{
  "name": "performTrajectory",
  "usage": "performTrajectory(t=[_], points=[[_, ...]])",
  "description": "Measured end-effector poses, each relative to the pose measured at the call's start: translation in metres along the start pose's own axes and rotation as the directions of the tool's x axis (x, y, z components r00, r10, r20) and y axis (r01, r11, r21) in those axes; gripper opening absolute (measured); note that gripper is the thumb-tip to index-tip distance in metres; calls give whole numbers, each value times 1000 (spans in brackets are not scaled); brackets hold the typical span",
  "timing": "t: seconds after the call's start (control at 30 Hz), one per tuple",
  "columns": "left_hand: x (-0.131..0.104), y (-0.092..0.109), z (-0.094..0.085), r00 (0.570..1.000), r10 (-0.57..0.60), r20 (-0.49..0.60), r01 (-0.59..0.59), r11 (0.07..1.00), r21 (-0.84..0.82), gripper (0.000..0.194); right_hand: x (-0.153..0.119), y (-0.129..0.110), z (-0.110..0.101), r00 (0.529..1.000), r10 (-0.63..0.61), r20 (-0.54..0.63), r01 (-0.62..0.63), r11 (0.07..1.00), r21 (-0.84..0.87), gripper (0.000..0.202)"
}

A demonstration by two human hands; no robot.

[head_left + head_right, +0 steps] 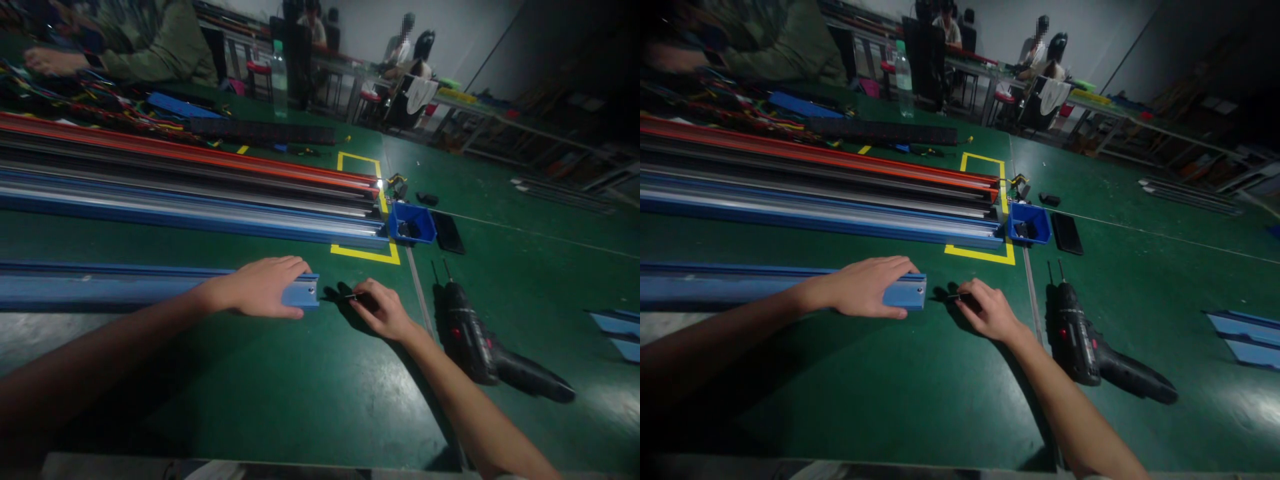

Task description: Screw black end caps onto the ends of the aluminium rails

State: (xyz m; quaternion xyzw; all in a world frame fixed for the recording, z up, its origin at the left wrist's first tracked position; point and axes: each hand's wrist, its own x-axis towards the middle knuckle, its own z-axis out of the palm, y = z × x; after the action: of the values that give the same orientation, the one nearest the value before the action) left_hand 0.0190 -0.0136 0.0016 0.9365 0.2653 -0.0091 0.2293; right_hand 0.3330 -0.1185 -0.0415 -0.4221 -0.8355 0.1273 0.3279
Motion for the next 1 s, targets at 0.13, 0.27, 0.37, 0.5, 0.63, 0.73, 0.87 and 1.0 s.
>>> performTrajectory(t=[0.13, 0.27, 0.37, 0.5, 0.63, 0.73, 0.87, 1.0], points=[[0, 0, 0, 1000, -3, -5, 3, 1000, -4, 74, 1, -1, 0, 1000, -20, -5, 20, 1000, 3, 18], [0, -1, 1, 1000, -1, -5, 1, 1000, -10, 76, 0, -1, 0, 1000, -17, 7, 17, 1000, 13, 16], [0, -1, 1, 1000, -3, -3, 3, 1000, -17, 76, -1, 0, 1, 1000, 6, -25, -6, 1000, 6, 22], [0, -1, 0, 1000, 1, -5, -1, 1000, -8, 76, -1, 0, 2, 1000, 18, -22, -18, 1000, 2, 17], [0, -2, 1, 1000, 1, -3, -1, 1000, -7, 75, 1, -2, 1, 998, 61, -25, -61, 998, 23, 9], [0, -2, 1, 1000, 7, 0, -7, 1000, -9, 77, 4, -2, 1, 994, 95, -63, -93, 995, 33, 7], [1, -1, 0, 1000, 20, 8, -20, 1000, -9, 75, 13, 0, -1, 975, 164, -152, -158, 986, 56, 7], [1, 3, -2, 1000, 22, -6, -22, 1000, 3, 75, 23, 4, -5, 941, 303, -148, -278, 946, 167, 8]])
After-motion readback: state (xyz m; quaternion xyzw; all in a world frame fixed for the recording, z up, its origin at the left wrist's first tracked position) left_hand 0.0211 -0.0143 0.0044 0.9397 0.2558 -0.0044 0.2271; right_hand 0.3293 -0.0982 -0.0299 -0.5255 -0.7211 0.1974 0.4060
